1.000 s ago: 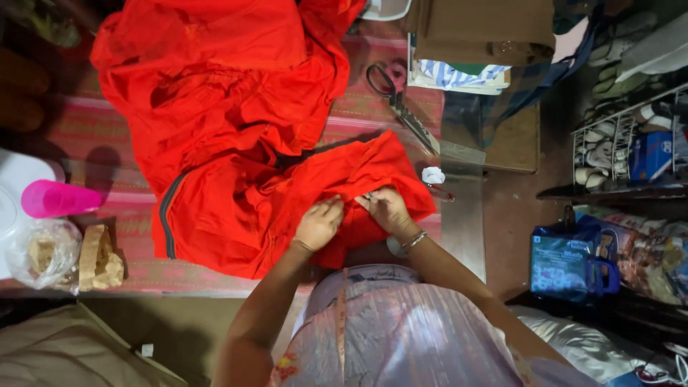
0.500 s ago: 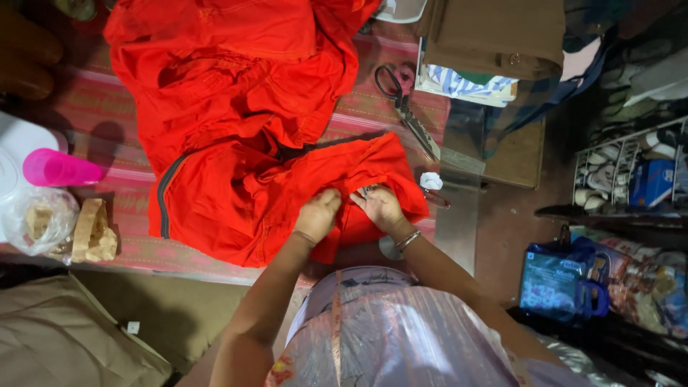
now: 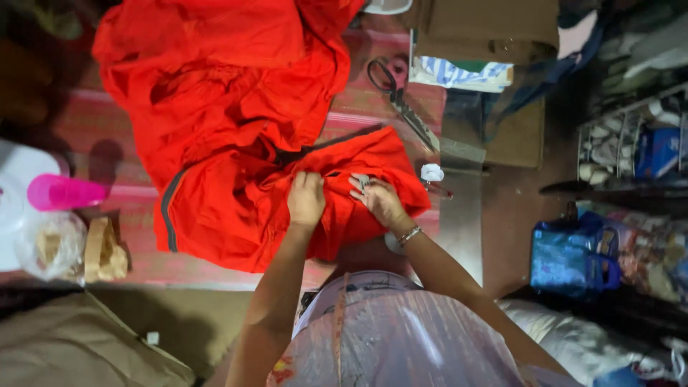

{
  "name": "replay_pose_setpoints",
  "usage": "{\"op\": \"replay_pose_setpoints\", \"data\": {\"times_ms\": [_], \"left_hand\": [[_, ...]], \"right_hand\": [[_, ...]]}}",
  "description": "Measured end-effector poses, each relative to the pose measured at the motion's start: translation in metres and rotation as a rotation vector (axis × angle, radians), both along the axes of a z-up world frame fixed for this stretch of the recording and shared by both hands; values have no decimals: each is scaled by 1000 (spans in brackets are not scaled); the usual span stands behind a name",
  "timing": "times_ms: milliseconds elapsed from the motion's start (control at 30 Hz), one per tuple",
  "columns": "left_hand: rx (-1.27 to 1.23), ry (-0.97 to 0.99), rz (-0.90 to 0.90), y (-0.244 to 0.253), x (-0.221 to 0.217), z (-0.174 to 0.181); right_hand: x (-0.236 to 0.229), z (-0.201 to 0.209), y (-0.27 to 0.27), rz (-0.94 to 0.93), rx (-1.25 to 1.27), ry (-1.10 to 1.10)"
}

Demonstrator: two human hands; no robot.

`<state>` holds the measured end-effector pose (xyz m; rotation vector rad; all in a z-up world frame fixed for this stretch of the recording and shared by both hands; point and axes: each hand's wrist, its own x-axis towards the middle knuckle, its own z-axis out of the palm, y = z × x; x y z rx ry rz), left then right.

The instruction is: A person is seen inspecting and handling a small white tag on a red garment on a work table.

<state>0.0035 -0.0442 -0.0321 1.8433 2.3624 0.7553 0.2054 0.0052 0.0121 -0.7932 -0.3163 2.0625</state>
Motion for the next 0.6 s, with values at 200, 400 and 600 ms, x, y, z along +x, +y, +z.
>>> {"op": "replay_pose_setpoints", "data": {"times_ms": [200, 400, 600], "left_hand": [[304, 217, -425, -14, -7, 2], [132, 9, -274, -1, 4, 35], [52, 8, -281, 1, 1, 19]], "right_hand": [[-16, 28, -4, -40, 14, -226], [-13, -51, -17, 136, 575, -696], [-6, -74, -31, 169, 890, -724]]}}
